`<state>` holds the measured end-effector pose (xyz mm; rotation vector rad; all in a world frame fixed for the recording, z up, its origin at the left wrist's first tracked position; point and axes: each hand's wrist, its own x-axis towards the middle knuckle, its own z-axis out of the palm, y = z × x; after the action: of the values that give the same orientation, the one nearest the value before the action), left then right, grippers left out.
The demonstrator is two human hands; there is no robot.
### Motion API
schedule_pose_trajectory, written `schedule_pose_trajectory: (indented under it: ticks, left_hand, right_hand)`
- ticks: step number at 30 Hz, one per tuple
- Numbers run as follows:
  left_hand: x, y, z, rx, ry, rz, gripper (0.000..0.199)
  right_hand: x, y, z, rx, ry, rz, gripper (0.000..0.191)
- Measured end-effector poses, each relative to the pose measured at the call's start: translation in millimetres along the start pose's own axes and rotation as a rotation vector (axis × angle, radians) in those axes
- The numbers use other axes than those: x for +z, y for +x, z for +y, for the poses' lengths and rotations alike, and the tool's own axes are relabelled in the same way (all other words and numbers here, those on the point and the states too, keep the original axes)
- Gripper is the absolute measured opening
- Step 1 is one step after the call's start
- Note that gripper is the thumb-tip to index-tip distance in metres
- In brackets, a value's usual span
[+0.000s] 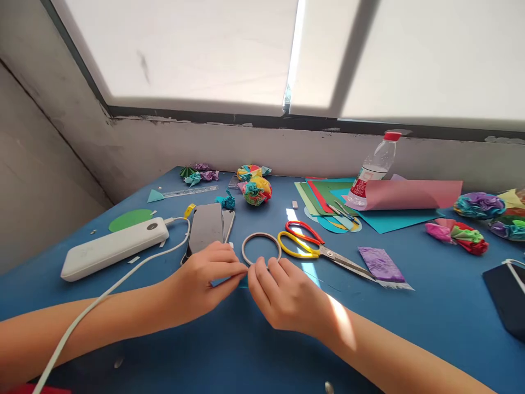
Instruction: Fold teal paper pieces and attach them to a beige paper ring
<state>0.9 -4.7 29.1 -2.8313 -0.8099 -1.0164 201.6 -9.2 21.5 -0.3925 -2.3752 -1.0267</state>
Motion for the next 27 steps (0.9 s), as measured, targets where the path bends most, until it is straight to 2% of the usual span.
schedule_pose_trajectory:
  ticks: [2,6,8,11,15,17,22,24,27]
  left_hand:
    - [-1.1,-1.3,1.0,0.095,0.115,0.001,0.020]
    - [-3.3,-4.2,4.4,0.477,0.511,0.114,0.020]
    - [-4.2,-4.1,6.4,0.533,0.554,0.123,0.019]
    - [-4.4,-2.9,7.8,0.473,0.498,0.062,0.021]
    - [-2.5,-2.0,5.8,0.214,0.277,0.025,0.025]
    - [-2.4,-1.1,3.7,0.089,0.144,0.053,0.024]
    - [-5.7,3.4,-1.9,-0.020,0.047,0.076,0.016]
    - [-6.1,3.7,-3.7,-0.005,0.079,0.080,0.014]
    - [-4.3,1.5,-5.2,0.096,0.185,0.093,0.014]
  right_hand:
    - [-2.8,1.0,-1.6,0.074,0.066,-0.023,0.025]
    - [-9.8,2.0,-4.8,0.313,0.338,-0.125,0.029]
    - [-12.1,1.4,-5.6,0.404,0.435,-0.193,0.026]
    - [-13.2,0.9,-5.0,0.402,0.400,-0.191,0.022]
    - [-11.1,0.9,-1.3,0.146,0.074,-0.040,0.019]
    - [-9.3,-0.3,2.2,0.092,-0.033,-0.011,0.019]
    - [-4.0,-7.1,10.9,0.211,-0.052,-0.006,0.019]
    - [-2.3,-9.7,10.3,0.272,0.015,-0.027,0.021]
    - [-0.5,-11.7,5.4,0.334,0.165,-0.090,0.024]
